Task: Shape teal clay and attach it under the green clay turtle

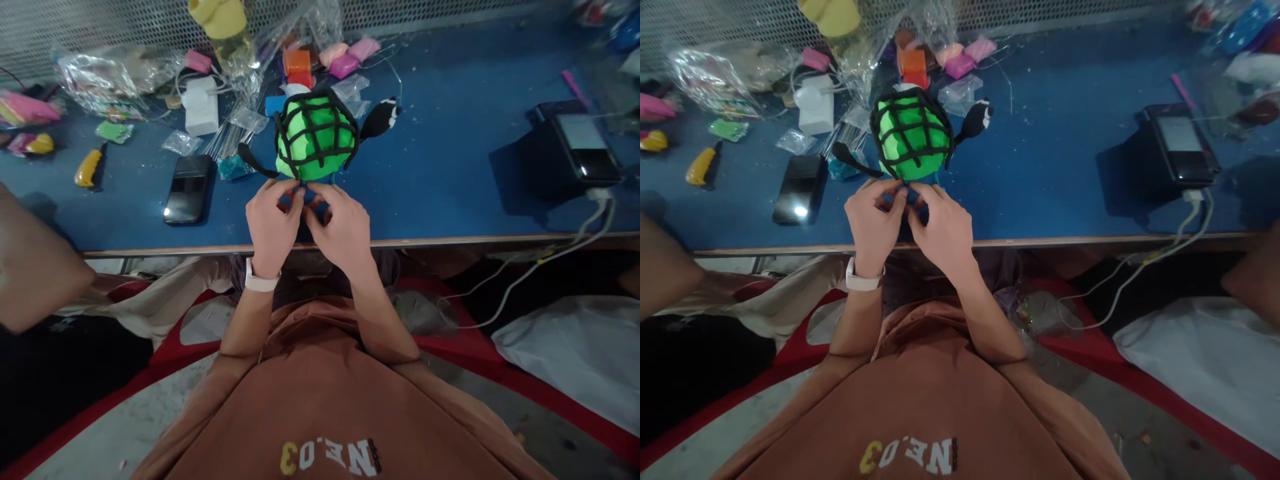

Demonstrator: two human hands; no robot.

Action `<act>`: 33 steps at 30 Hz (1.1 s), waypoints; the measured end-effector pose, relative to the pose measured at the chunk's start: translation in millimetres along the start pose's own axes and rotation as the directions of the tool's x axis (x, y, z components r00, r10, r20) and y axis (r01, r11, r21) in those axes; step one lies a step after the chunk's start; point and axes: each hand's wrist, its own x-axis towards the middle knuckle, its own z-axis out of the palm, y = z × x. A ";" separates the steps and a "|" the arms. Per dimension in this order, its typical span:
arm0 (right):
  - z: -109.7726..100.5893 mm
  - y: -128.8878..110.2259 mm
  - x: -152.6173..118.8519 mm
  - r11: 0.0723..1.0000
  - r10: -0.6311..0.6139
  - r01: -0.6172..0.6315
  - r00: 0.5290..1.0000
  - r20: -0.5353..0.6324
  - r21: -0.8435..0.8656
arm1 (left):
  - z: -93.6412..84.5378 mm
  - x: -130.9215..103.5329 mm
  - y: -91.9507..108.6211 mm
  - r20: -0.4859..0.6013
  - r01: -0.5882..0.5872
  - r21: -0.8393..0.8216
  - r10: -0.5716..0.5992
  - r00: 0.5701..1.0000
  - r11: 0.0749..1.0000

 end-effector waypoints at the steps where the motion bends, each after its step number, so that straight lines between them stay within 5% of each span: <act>1: 0.3 0.5 -0.2 1.000 0.000 0.000 1.000 0.000 -0.001 | 0.0 -0.3 -0.2 0.002 0.000 -0.005 0.000 1.000 1.000; 33: 0.2 2.7 -7.5 1.000 -0.021 0.022 0.999 0.027 -0.016 | -2.8 -4.6 2.7 -0.032 -0.012 0.014 0.013 0.999 1.000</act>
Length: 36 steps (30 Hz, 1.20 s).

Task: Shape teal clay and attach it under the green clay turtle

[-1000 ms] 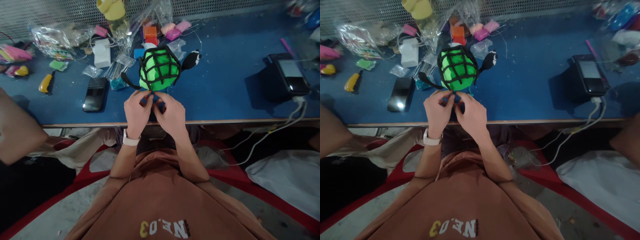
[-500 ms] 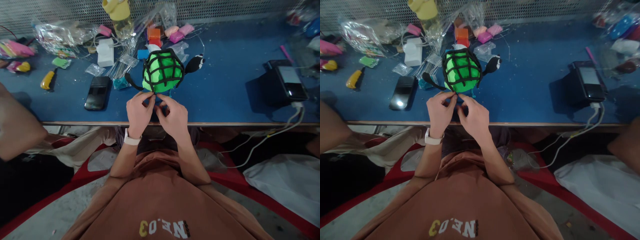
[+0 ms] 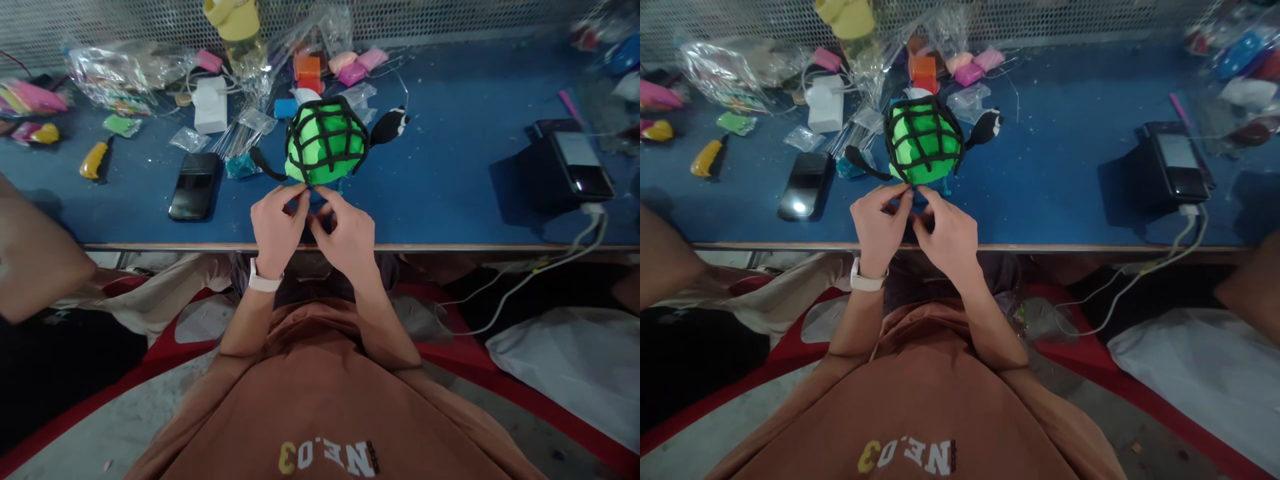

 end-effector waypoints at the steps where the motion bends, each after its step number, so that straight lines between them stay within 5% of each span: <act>1: 0.4 0.6 -0.3 1.000 -0.003 0.003 1.000 -0.007 0.006 | 0.5 -0.4 -0.3 -0.005 0.003 0.006 -0.003 1.000 1.000; 27: -2.3 -1.8 4.1 0.997 0.016 -0.011 0.997 0.071 -0.080 | -0.3 1.7 -0.5 0.108 0.048 0.032 -0.052 0.993 0.998; 36: 0.5 -5.0 7.9 0.981 0.124 -0.116 0.991 0.046 -0.153 | -13.9 5.4 -1.7 0.213 0.043 0.144 -0.073 0.974 0.989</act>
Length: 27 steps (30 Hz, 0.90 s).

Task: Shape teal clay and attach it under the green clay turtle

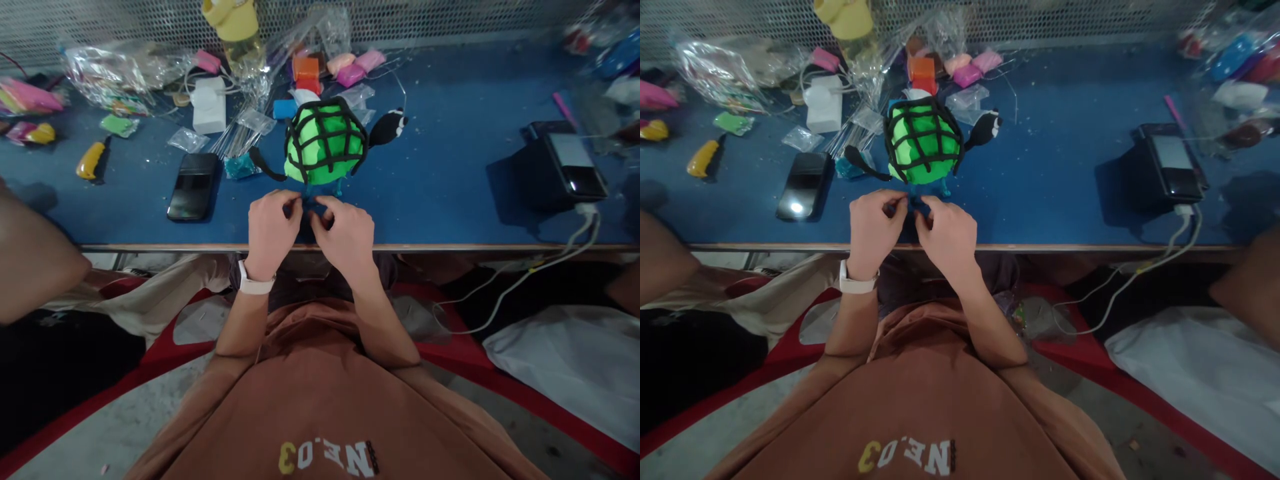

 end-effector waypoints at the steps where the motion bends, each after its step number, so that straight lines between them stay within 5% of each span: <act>1: -0.7 -0.6 0.6 1.000 0.004 -0.004 1.000 0.008 -0.016 | -1.1 -0.4 1.0 0.020 0.009 0.032 -0.009 1.000 0.999; 10: -4.3 -15.8 13.4 0.990 0.065 -0.057 0.996 0.058 -0.130 | -2.0 -0.5 8.6 0.095 0.076 0.157 -0.092 0.991 0.985; 27: -2.5 -12.1 21.3 0.996 0.061 -0.057 0.996 0.060 -0.065 | -2.8 0.0 12.3 0.106 0.105 0.169 -0.124 0.987 0.980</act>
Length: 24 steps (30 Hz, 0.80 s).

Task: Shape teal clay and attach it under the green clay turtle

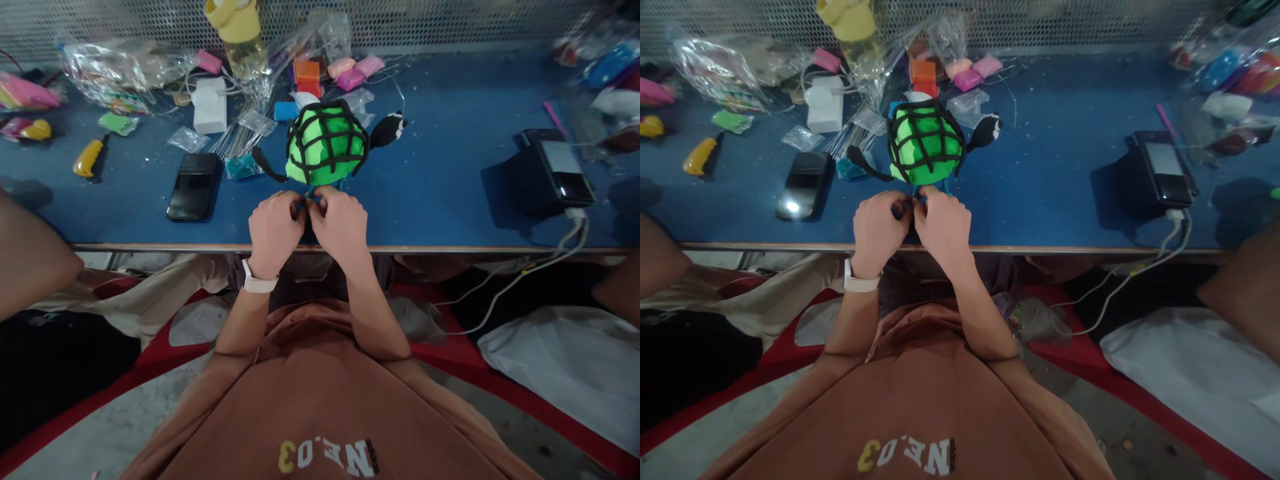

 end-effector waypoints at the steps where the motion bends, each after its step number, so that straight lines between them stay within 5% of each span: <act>1: 0.5 0.7 -0.1 1.000 -0.001 0.001 1.000 -0.003 0.001 | -0.5 0.3 0.5 0.005 0.003 -0.002 -0.003 1.000 1.000; 24: -7.9 8.1 -19.6 1.000 -0.023 0.023 0.999 -0.043 -0.009 | 6.9 3.0 2.5 -0.063 -0.078 -0.102 0.072 0.995 0.992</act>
